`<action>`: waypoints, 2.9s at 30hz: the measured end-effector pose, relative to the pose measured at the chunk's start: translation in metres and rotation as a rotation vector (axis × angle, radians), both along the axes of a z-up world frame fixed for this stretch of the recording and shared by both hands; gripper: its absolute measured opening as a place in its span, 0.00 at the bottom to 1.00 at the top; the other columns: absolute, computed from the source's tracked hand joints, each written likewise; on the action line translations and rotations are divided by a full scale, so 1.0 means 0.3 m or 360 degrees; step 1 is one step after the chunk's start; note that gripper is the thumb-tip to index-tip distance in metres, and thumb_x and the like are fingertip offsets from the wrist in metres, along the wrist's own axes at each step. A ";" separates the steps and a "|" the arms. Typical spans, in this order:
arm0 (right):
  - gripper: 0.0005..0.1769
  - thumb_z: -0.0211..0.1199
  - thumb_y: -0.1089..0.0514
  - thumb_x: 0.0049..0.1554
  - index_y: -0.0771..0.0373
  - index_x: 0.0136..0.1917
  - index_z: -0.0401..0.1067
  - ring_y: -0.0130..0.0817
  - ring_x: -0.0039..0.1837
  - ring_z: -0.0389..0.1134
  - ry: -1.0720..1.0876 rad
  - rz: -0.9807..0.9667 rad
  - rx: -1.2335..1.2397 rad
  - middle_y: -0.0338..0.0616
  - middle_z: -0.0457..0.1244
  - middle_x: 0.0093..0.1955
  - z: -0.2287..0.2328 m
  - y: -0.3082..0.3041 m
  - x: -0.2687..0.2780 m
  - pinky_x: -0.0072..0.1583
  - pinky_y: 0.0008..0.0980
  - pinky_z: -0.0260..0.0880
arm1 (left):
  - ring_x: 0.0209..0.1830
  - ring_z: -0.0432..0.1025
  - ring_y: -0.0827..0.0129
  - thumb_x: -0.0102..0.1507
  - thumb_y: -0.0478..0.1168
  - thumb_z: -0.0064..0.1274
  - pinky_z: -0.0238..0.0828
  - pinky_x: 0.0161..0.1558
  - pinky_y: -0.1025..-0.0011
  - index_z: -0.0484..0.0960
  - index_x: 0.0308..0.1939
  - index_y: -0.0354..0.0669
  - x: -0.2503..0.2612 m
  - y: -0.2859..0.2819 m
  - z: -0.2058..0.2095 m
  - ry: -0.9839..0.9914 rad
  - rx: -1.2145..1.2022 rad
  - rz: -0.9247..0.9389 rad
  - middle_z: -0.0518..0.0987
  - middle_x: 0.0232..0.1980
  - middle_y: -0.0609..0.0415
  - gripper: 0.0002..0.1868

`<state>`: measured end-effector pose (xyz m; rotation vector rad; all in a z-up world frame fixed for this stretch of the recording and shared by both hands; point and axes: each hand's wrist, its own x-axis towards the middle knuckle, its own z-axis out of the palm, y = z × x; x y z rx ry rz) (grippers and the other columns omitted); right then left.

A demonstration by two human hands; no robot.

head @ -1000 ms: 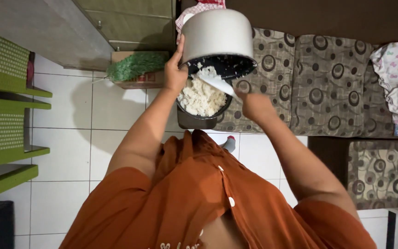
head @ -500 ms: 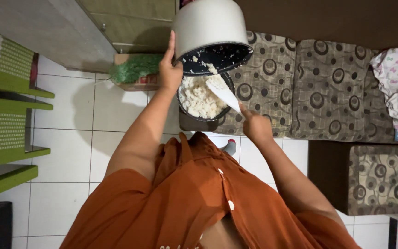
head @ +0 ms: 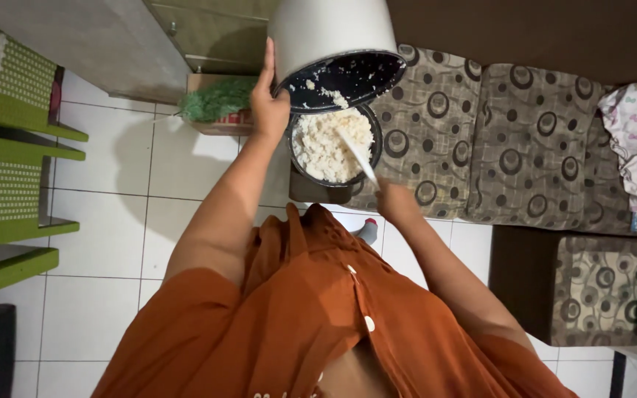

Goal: Scooping cooked rice from a rice cooker pot into smaller bowls using a rice paddle.

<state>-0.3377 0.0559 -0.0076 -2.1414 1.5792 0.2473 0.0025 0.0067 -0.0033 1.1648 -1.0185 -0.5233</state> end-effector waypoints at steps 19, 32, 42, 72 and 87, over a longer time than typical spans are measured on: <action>0.34 0.56 0.62 0.55 0.47 0.75 0.64 0.57 0.54 0.71 0.0291 0.0158 0.0043 0.60 0.69 0.52 0.210 -0.012 0.080 0.54 0.53 0.71 | 0.81 0.60 0.69 0.56 0.12 0.36 0.56 0.73 0.78 0.58 0.82 0.54 0.007 0.041 0.029 0.0017 -0.0007 0.0027 0.64 0.82 0.48 0.52; 0.32 0.62 0.61 0.50 0.50 0.69 0.72 0.60 0.49 0.71 0.0004 0.0240 -0.0508 0.61 0.69 0.47 0.305 -0.285 0.216 0.50 0.54 0.72 | 0.74 0.69 0.66 0.60 0.14 0.41 0.64 0.68 0.77 0.59 0.81 0.61 -0.018 0.071 0.051 -0.0043 0.0089 -0.0083 0.71 0.78 0.48 0.50; 0.32 0.58 0.61 0.55 0.48 0.74 0.66 0.58 0.50 0.72 0.0312 0.0418 -0.0322 0.59 0.69 0.49 0.348 -0.210 0.248 0.49 0.53 0.73 | 0.73 0.73 0.61 0.58 0.17 0.43 0.70 0.64 0.75 0.62 0.79 0.63 -0.038 0.099 0.052 -0.0353 0.0127 0.0027 0.73 0.74 0.48 0.49; 0.16 0.61 0.53 0.62 0.64 0.59 0.75 0.29 0.25 0.64 -0.0530 -0.0633 0.0602 0.43 0.63 0.27 0.188 0.008 0.012 0.27 0.32 0.60 | 0.71 0.68 0.65 0.56 0.14 0.37 0.60 0.69 0.75 0.53 0.82 0.46 0.043 -0.014 0.111 0.0885 -0.0055 0.0064 0.68 0.78 0.48 0.50; 0.10 0.60 0.60 0.65 0.73 0.52 0.70 0.34 0.24 0.60 -0.1789 -0.0879 0.1492 0.48 0.64 0.30 -0.010 -0.060 -0.393 0.27 0.33 0.58 | 0.50 0.78 0.36 0.49 0.22 0.38 0.77 0.37 0.35 0.63 0.68 0.46 -0.318 -0.423 0.180 0.1273 0.0884 -0.0405 0.74 0.61 0.38 0.41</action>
